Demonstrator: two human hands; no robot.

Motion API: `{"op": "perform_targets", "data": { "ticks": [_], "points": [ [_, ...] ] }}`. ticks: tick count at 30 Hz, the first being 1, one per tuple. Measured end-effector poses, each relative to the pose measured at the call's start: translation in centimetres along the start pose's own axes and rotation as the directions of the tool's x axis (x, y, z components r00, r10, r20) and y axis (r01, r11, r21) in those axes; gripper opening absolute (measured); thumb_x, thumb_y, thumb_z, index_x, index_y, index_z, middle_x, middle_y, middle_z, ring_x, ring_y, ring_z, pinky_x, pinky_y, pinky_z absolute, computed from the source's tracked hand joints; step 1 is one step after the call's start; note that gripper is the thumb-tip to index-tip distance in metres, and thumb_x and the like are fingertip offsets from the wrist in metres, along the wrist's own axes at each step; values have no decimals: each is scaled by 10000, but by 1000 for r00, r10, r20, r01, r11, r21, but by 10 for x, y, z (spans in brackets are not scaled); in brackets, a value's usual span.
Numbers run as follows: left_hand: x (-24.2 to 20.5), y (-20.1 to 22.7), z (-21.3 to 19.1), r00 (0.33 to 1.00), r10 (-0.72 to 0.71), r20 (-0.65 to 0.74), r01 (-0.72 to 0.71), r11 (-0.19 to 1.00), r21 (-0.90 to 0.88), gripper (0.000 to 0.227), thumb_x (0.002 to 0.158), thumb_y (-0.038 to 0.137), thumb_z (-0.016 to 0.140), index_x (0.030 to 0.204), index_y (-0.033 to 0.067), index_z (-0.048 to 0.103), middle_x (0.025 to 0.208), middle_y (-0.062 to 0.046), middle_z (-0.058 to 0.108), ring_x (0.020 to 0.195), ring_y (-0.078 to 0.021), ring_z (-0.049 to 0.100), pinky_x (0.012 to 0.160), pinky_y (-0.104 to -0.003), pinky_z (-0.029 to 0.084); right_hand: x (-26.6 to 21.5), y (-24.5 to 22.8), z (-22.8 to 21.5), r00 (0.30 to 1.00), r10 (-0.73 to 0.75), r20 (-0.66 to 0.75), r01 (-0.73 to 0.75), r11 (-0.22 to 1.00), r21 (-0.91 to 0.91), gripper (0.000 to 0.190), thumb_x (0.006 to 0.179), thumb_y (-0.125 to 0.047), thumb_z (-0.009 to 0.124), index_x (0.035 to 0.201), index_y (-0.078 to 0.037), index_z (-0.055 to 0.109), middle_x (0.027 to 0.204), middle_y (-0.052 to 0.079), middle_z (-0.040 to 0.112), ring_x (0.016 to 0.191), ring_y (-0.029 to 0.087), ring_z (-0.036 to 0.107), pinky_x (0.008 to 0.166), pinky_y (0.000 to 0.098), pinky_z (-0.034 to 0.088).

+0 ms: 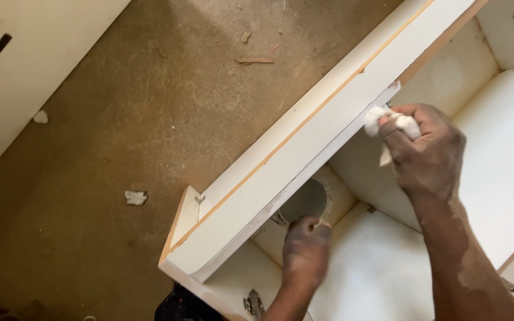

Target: Applying paint to the edges and interior corners of a wooden cabinet using a small applicator.

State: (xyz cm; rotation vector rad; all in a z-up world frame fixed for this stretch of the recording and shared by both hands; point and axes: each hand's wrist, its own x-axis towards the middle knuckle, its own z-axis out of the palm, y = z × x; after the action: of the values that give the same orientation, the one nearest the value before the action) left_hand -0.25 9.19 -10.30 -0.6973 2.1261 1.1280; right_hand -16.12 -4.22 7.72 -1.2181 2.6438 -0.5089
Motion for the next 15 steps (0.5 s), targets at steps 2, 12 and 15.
{"op": "perform_targets", "data": {
  "ticks": [2, 12, 15],
  "points": [
    [-87, 15, -89, 959, -283, 18, 222, 709, -669, 565, 982, 454, 558, 1457, 151, 507, 1414, -124, 532, 1306, -338, 486, 1117, -490, 338, -20, -16, 14, 928, 304, 214, -340, 926, 161, 148, 837, -310, 711, 944, -217, 754, 833, -104, 731, 704, 30, 594, 614, 220, 441],
    [-168, 44, -8, 962, -94, -255, -27, 901, -432, 288, 922, 218, 582, 1199, 185, 653, 1151, -131, 663, 1099, -357, 618, 923, -457, 465, -152, -113, 49, 940, 256, 227, -313, 911, 268, 165, 841, -210, 633, 951, -251, 749, 872, -103, 800, 713, 79, 732, 569, 237, 544],
    [-197, 51, 27, 945, -127, -302, -39, 872, -488, 317, 925, 229, 581, 1231, 159, 628, 1184, -146, 642, 1124, -363, 602, 948, -459, 453, -152, -83, 62, 984, -65, 166, 51, 995, 85, 300, 990, -320, 661, 1062, -31, 694, 962, 134, 720, 751, 230, 659, 587, 373, 553]
  ]
}}
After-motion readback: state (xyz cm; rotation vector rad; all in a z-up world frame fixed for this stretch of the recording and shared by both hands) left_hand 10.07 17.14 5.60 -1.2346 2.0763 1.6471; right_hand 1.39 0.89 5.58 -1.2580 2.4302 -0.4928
